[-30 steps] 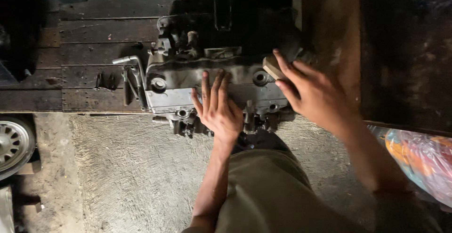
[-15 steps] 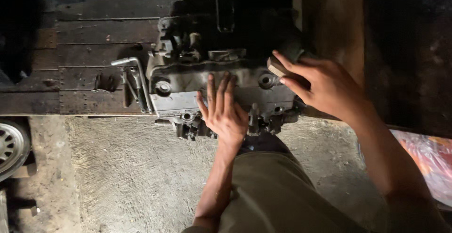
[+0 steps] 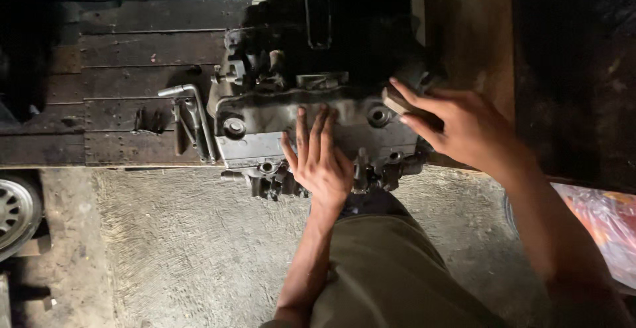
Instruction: The person scrubs the top surface of a metal engine block with a wire brush, holding the block steady with the other hand. They then use a hammer to tap around the bolt holes and other areas of the engine block.
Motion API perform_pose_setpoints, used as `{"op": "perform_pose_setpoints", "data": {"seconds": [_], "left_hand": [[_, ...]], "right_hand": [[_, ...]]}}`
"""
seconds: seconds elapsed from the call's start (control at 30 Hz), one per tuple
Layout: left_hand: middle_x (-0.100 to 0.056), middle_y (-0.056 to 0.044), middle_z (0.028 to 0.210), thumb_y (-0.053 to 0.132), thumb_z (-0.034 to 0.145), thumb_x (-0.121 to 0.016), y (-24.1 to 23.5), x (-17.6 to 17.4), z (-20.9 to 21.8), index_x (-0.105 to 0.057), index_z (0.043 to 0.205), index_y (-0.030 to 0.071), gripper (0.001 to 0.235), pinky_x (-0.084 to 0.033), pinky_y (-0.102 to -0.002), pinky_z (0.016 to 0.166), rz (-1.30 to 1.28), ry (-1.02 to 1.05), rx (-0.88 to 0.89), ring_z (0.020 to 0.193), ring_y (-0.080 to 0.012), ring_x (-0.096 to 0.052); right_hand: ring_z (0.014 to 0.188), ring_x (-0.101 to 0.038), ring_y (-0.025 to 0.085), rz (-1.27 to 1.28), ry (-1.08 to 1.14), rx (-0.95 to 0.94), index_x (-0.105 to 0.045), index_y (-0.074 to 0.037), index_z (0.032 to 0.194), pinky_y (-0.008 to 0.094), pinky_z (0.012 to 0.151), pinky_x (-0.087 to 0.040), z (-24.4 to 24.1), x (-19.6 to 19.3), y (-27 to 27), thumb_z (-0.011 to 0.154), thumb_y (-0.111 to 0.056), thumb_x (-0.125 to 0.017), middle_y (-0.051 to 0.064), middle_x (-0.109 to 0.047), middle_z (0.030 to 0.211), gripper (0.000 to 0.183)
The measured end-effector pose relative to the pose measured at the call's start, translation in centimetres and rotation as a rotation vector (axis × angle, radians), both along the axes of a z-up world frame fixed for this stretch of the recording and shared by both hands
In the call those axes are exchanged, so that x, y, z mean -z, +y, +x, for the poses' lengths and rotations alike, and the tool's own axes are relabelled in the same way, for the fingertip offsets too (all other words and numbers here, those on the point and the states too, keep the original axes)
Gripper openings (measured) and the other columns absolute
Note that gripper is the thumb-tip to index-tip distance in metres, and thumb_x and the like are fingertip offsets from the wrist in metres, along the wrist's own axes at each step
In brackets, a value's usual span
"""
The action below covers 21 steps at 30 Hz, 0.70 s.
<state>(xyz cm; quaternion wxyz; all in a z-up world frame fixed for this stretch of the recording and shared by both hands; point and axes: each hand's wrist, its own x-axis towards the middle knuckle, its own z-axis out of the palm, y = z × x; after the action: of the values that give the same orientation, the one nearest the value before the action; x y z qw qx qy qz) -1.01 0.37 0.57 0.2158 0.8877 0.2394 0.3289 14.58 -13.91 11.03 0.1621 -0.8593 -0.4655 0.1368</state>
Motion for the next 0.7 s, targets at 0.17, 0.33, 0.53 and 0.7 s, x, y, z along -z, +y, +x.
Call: {"op": "perform_pose_setpoints", "data": {"seconds": [0.17, 0.33, 0.53, 0.7], "left_hand": [[-0.065, -0.005, 0.143, 0.004, 0.088, -0.048, 0.0, 0.2, 0.2, -0.066, 0.136, 0.009, 0.052, -0.02, -0.058, 0.128, 0.01, -0.012, -0.01, 0.148, -0.0311, -0.048], [-0.066, -0.004, 0.142, 0.004, 0.09, -0.048, 0.0, 0.6, 0.1, -0.067, 0.134, 0.009, 0.048, -0.021, -0.058, 0.127, 0.01, 0.017, -0.016, 0.148, -0.0307, -0.049], [-0.066, -0.004, 0.143, 0.004, 0.093, -0.048, 0.0, 0.2, 0.3, -0.067, 0.135, 0.01, 0.046, -0.022, -0.058, 0.127, 0.001, -0.001, -0.021, 0.148, -0.0299, -0.049], [-0.064, -0.005, 0.143, 0.005, 0.09, -0.049, 0.1, 0.0, 0.1, -0.066, 0.136, 0.008, 0.05, -0.021, -0.06, 0.126, -0.005, -0.034, 0.004, 0.147, -0.0318, -0.048]], "right_hand": [[0.042, -0.052, 0.016, -0.007, 0.053, -0.039, -0.054, -0.015, 0.15, 0.033, 0.045, -0.045, 1.9, 2.2, 6.0, 0.101, -0.028, -0.067, 0.009, -0.066, 0.062, 0.052], [0.042, -0.052, 0.013, 0.094, 0.011, -0.099, -0.056, -0.01, 0.148, 0.032, 0.042, -0.045, 2.6, 1.6, 2.5, 0.099, -0.025, -0.067, 0.008, -0.066, 0.069, 0.053], [0.042, -0.051, 0.017, 0.057, -0.066, -0.115, -0.057, -0.014, 0.148, 0.033, 0.041, -0.044, 1.3, 1.6, 3.0, 0.098, -0.027, -0.068, 0.009, -0.063, 0.061, 0.053], [0.052, -0.055, 0.014, 0.226, -0.02, -0.163, -0.055, -0.016, 0.151, 0.034, 0.051, -0.046, 2.7, 1.7, 5.5, 0.103, -0.027, -0.068, 0.012, -0.07, 0.078, 0.051]]}}
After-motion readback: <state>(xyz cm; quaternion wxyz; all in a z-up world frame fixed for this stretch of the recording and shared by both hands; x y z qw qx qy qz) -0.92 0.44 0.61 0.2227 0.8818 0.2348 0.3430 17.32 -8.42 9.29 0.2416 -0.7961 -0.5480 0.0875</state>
